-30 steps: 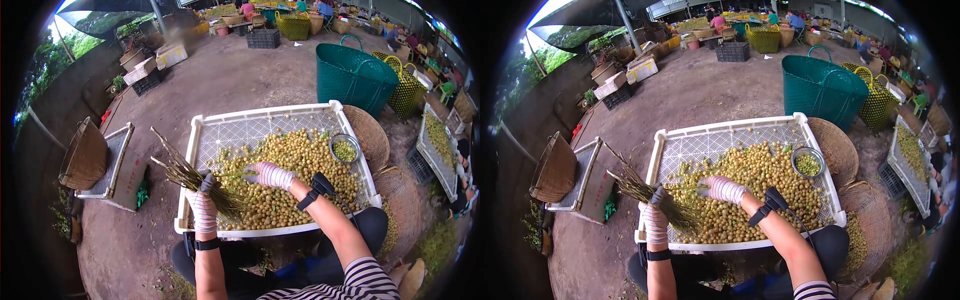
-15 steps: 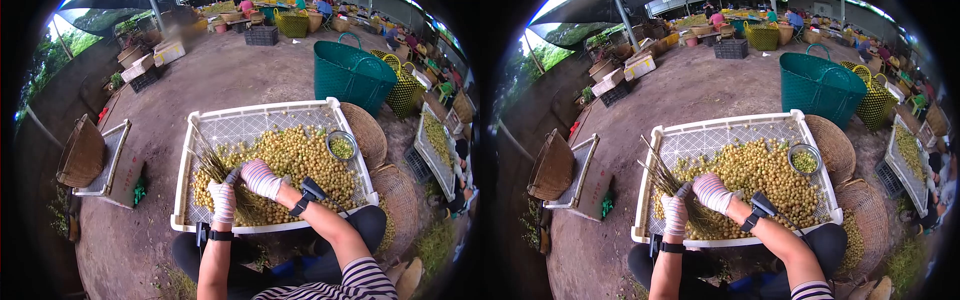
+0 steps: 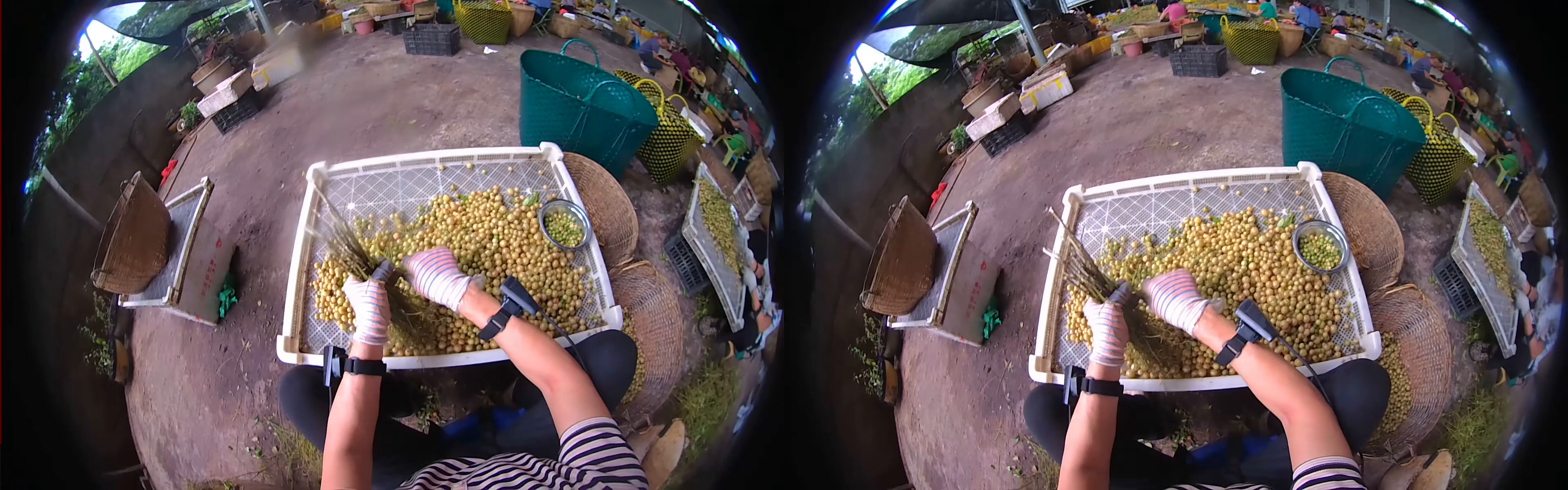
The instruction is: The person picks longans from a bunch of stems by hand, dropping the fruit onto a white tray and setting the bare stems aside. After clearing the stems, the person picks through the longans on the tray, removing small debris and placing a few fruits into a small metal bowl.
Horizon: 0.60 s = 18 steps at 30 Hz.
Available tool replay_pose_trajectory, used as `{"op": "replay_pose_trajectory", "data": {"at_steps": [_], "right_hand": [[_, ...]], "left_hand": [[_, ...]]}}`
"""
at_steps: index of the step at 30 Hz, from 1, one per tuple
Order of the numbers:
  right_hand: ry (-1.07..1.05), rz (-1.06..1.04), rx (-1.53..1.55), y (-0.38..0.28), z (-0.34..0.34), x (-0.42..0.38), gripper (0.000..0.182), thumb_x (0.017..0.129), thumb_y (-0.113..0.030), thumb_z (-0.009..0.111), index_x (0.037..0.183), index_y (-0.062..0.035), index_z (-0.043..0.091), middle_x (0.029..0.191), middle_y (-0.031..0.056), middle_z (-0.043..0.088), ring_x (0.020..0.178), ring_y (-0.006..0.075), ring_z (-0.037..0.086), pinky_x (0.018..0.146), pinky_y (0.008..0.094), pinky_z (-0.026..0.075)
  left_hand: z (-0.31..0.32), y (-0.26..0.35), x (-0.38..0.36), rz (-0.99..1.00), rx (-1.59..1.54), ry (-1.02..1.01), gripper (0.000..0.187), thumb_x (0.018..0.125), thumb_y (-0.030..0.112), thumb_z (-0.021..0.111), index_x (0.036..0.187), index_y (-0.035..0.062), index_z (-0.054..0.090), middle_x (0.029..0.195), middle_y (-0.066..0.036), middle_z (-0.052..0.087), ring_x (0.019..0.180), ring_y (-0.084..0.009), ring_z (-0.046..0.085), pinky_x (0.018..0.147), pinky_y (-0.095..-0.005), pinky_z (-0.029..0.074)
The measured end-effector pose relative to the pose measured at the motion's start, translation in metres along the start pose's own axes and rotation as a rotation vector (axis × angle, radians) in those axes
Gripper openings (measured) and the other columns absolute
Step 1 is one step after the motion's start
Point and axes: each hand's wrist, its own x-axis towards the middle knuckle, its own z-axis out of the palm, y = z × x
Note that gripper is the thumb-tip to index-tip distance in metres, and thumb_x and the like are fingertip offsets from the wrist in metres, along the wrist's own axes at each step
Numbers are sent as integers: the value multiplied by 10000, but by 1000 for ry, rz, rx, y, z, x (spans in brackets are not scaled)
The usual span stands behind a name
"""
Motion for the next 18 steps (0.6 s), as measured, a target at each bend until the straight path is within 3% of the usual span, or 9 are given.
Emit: {"op": "replay_pose_trajectory", "data": {"at_steps": [1,4,7,8,11,14,17,18], "right_hand": [[-189,115,-37,-4,-10,2,218,799,-260,653,832,-55,720,750,167,689,697,331,682,620,446,533],[-258,98,65,0,-25,2,298,885,-333,608,884,-57,720,795,183,693,759,344,684,685,450,542],[-93,-120,120,18,-14,0,291,928,-324,568,981,-63,688,829,188,685,781,357,675,720,474,532],[-63,-114,161,25,-11,-2,294,930,-331,567,960,-66,691,810,179,684,771,358,674,708,477,530],[-241,107,-22,18,-26,3,339,927,-385,590,964,-62,683,762,161,681,728,345,667,694,452,539],[-314,99,-128,30,-15,5,307,882,-345,654,1013,-69,684,851,168,696,794,334,676,710,453,535],[-247,43,-178,31,-27,-1,353,801,-188,687,1137,-84,664,1099,197,677,1015,297,661,845,429,514],[-287,16,-200,30,-35,-1,527,795,-184,700,1301,-103,580,1298,209,584,1168,318,592,973,426,466]], "left_hand": [[3,9,-4,-23,112,18,222,751,-66,746,958,-25,675,854,-52,677,696,-138,596,667,-280,515],[0,7,-3,-29,-3,-25,184,766,-34,739,939,-34,679,842,-66,687,684,-151,613,643,-284,508],[-13,-1,6,-73,-31,-5,175,777,-1,738,938,-36,678,828,-73,687,676,-166,623,639,-295,509],[-18,-2,9,-121,-4,12,198,780,32,746,953,-33,676,808,-69,680,666,-167,619,640,-300,507],[-18,-1,8,-71,17,0,195,785,54,745,944,-35,675,774,-105,682,634,-207,639,615,-324,518],[-16,3,5,-92,-8,-16,235,781,59,753,977,-34,661,805,-80,680,666,-176,626,639,-311,508],[-18,3,6,-93,10,-44,239,783,61,752,986,-32,666,841,-69,688,700,-158,627,664,-302,508],[-18,5,6,-89,20,-53,230,784,61,750,980,-29,671,842,-69,690,706,-157,631,668,-302,509]]}}
